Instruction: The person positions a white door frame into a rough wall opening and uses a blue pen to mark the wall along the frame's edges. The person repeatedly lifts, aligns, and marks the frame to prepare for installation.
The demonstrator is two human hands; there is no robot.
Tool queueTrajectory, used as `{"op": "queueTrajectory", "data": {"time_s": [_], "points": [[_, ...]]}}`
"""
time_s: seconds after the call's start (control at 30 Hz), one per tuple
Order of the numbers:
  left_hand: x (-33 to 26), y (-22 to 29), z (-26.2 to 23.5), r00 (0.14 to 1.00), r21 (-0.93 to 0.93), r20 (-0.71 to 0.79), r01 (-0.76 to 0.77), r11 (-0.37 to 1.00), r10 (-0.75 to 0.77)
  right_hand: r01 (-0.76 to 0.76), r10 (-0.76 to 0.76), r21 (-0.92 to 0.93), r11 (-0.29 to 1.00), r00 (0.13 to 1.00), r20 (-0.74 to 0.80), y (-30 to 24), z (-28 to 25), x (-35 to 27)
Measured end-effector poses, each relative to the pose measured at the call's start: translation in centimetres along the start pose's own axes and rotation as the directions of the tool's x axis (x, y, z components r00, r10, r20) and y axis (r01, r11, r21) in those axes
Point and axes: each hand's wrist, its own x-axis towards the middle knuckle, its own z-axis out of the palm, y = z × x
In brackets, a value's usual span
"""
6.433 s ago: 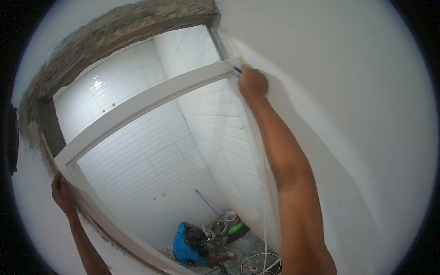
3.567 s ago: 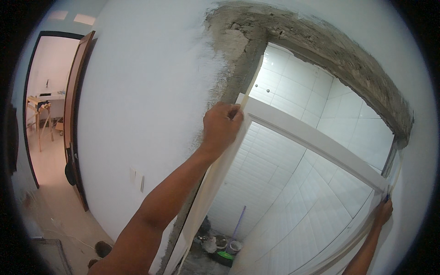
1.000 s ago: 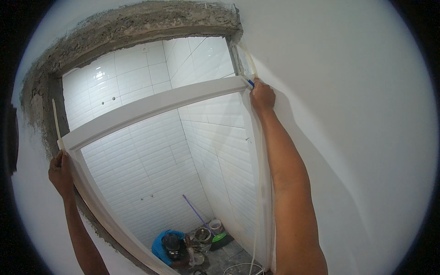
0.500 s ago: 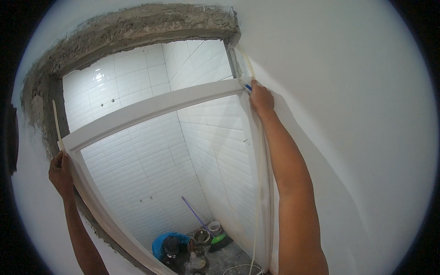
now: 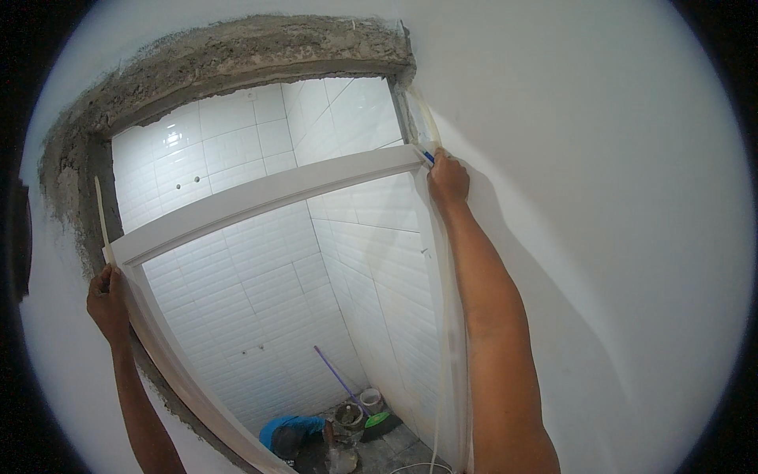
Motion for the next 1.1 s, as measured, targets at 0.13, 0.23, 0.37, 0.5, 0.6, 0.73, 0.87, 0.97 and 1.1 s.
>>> {"op": "queueTrajectory", "data": {"time_s": [0.13, 0.23, 0.37, 0.5, 0.6, 0.73, 0.87, 0.97, 1.1], "points": [[0.1, -0.4, 0.0, 0.999, 0.016, 0.023, -0.035, 0.999, 0.035, 0.031, -0.033, -0.036, 0.999, 0.998, -0.06, 0.4, 1.0, 0.4], [0.1, -0.4, 0.3, 1.0, 0.004, -0.003, -0.002, 1.0, 0.002, 0.058, -0.063, -0.067, 0.996, 0.995, -0.083, 2.3, 3.3, 1.1], [-0.2, 0.3, 0.2, 1.0, 0.086, 0.011, 0.013, 0.996, -0.014, 0.06, -0.045, 0.149, 0.987, 0.994, -0.098, 4.2, 6.2, 2.5], [-1.0, 2.1, 0.2, 0.992, 0.032, -0.007, -0.125, 0.992, 0.125, 0.099, -0.088, 0.14, 0.985, 0.993, -0.078, 4.5, 5.0, 2.8], [-1.3, 3.1, 0.5, 0.993, 0.019, -0.059, -0.098, 0.995, 0.099, 0.094, -0.09, 0.081, 0.992, 0.995, -0.052, 3.8, 3.0, 2.2], [-1.4, 3.9, 0.6, 0.997, -0.011, -0.074, -0.02, 1.0, 0.019, -0.005, 0.002, 0.055, 0.998, 0.999, 0.054, 2.9, 2.1, 2.0], [-1.4, 4.2, 0.4, 0.991, -0.018, -0.121, -0.063, 0.998, 0.06, 0.085, -0.087, 0.079, 0.993, 0.996, 0.012, 3.6, 2.8, 2.6], [-1.5, 4.4, 0.4, 0.994, -0.029, -0.107, -0.038, 0.999, 0.034, 0.102, -0.105, 0.105, 0.989, 0.994, 0.018, 4.4, 3.1, 2.8], [-1.6, 4.5, 0.4, 0.996, -0.025, -0.089, -0.016, 1.0, 0.014, 0.095, -0.095, 0.202, 0.975, 0.995, -0.009, 4.6, 3.0, 2.9]]}}
